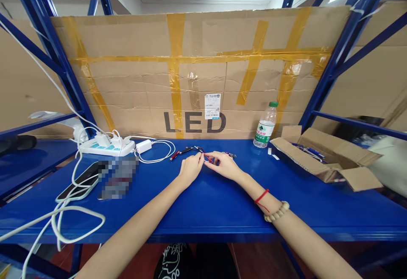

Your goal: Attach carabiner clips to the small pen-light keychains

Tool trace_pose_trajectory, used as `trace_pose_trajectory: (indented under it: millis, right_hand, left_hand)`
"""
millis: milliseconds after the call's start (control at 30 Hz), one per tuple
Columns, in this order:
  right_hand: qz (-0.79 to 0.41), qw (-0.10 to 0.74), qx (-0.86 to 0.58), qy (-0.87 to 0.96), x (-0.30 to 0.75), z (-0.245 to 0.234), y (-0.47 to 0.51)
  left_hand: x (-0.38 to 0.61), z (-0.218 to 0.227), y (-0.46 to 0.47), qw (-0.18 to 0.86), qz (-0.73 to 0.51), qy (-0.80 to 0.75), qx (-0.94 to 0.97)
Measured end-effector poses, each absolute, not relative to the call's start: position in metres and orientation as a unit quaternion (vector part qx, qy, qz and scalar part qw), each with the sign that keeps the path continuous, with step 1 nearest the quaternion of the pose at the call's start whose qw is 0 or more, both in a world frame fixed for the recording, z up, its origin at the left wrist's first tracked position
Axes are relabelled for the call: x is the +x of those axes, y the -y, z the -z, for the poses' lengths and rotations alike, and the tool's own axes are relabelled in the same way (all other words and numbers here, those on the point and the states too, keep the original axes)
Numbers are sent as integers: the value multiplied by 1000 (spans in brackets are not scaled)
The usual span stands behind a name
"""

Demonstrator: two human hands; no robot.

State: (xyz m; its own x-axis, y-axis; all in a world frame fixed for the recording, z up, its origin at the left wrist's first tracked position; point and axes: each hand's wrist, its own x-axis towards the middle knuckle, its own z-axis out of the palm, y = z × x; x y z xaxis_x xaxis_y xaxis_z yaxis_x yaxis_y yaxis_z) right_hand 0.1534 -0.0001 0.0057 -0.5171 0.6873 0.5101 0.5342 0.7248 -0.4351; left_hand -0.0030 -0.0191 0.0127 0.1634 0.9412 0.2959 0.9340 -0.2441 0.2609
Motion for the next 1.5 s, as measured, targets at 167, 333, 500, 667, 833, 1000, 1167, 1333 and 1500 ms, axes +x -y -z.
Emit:
trace_pose_trajectory:
  millis: [167,333,500,667,833,1000,1167,1333,1500]
  right_hand:
    - [-101,334,-371,861,154,-6,0]
    - [-68,308,-371,873,156,-7,0]
    - [-31,265,-366,892,156,-11,4]
    - [-2,211,-373,904,152,-8,4]
    - [13,196,-366,910,152,-7,3]
    - [6,226,-359,906,152,-10,4]
    - [-14,261,-357,897,152,-9,2]
    - [-40,301,-352,886,152,-8,1]
    - [-70,360,-347,863,155,-6,-4]
  left_hand:
    - [-3,-12,19,6,-203,-616,761]
    - [-4,-10,16,16,-215,-604,767]
    - [-5,-8,15,33,-212,-588,780]
    - [-4,-9,14,37,-185,-579,793]
    - [-4,-9,14,25,-182,-577,796]
    - [-4,-10,14,28,-186,-579,793]
    - [-4,-11,15,31,-192,-579,792]
    - [-4,-10,16,36,-219,-569,791]
    - [-3,-9,16,56,-226,-572,787]
